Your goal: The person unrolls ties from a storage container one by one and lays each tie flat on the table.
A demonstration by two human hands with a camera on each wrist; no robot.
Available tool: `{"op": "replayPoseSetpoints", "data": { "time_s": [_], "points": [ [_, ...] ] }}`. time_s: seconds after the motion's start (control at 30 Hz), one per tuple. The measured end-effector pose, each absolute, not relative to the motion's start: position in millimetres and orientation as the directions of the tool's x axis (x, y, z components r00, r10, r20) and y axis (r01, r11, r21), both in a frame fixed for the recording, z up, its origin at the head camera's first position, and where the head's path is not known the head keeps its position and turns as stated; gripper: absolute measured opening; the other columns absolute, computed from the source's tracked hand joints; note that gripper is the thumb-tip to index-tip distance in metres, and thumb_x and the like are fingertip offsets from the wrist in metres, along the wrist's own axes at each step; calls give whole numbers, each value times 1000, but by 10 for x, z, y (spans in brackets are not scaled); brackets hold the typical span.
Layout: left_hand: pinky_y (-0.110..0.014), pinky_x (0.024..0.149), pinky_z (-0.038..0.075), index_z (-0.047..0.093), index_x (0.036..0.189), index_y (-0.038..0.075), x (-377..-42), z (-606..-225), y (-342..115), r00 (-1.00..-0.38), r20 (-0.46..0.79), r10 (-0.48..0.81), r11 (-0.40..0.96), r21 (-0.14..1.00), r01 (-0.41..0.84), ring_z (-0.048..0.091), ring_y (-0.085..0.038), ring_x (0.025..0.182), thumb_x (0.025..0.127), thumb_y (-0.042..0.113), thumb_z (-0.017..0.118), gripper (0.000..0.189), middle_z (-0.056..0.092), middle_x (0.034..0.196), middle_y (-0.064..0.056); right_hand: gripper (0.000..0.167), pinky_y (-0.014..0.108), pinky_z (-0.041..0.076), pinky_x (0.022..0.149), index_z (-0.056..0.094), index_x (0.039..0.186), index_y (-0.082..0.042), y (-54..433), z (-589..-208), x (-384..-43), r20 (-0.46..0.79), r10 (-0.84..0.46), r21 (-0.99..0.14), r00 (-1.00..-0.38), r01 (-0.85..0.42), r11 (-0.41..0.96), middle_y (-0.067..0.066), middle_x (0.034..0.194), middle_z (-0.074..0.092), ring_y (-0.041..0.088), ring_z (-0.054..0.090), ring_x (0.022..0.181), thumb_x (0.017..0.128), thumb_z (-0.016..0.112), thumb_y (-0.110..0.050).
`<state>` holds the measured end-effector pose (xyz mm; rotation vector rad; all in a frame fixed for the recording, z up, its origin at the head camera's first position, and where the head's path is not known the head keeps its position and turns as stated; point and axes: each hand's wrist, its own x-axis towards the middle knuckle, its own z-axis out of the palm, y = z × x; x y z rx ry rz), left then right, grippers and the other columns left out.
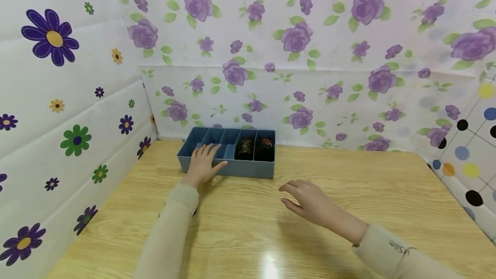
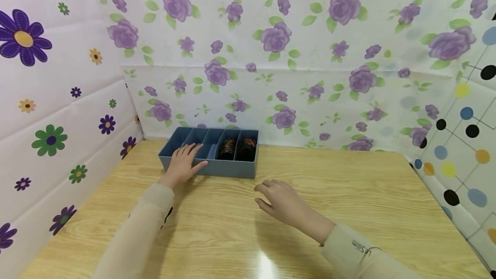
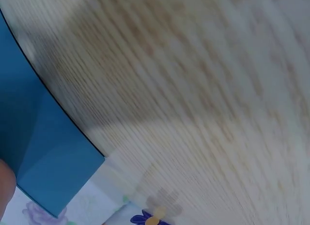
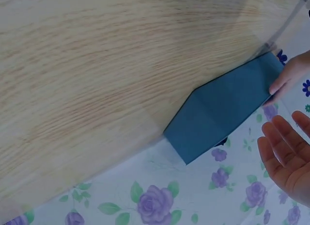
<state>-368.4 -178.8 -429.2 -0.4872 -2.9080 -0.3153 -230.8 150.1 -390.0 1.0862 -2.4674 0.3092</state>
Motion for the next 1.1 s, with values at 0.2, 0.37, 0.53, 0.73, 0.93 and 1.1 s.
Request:
{"op": "replayPoseSetpoints", "data": {
  "time_s": [0.2,0.37,0.53,0.73,0.93,1.1],
  "points": [
    [-59,115,12,30,148,15,-3681,-4334,-1779,-926,239,291,916,208,342,26,-40,138,91,55,52,74,30,151,-18,19,34,56,73,68,102,-8,1359,-3838,-2387,447,-655,-35,-609,-743,668,4,95,69,19,66,85,87,68,-20],
    [-59,115,10,31,148,16,-3680,-4325,-1768,-937,228,263,915,248,318,26,-40,138,87,57,56,78,30,150,-17,20,33,56,73,68,103,-7,1238,-3804,-2532,448,-657,-79,-606,-759,646,6,96,69,20,67,85,88,67,-20],
    [-59,115,8,31,148,16,-3668,-4284,-1776,-945,210,249,906,294,305,26,-40,138,90,57,51,74,30,150,-17,20,31,56,70,67,105,-6,1137,-3806,-2725,440,-650,-139,-620,-762,633,7,99,69,19,67,83,89,66,-18],
    [-58,115,8,34,147,13,-3639,-4267,-1782,-936,242,256,880,343,329,25,-41,138,102,40,35,52,31,149,-21,20,29,55,68,67,105,-7,1040,-3795,-2906,449,-648,-157,-615,-768,621,7,99,68,17,65,77,88,66,-18],
    [-60,114,10,37,145,11,-3639,-4289,-1790,-927,272,260,873,343,345,28,-42,136,103,34,32,48,33,147,-22,23,32,55,73,66,107,-8,978,-3786,-3065,414,-659,-164,-628,-764,624,7,102,67,20,65,86,89,66,-22],
    [-60,114,11,34,147,14,-3670,-4322,-1797,-932,240,270,879,334,341,26,-40,138,103,38,31,50,31,149,-20,23,35,55,76,66,108,-7,933,-3779,-3195,400,-668,-181,-628,-768,614,10,104,67,24,65,92,89,66,-20]
  ]
}}
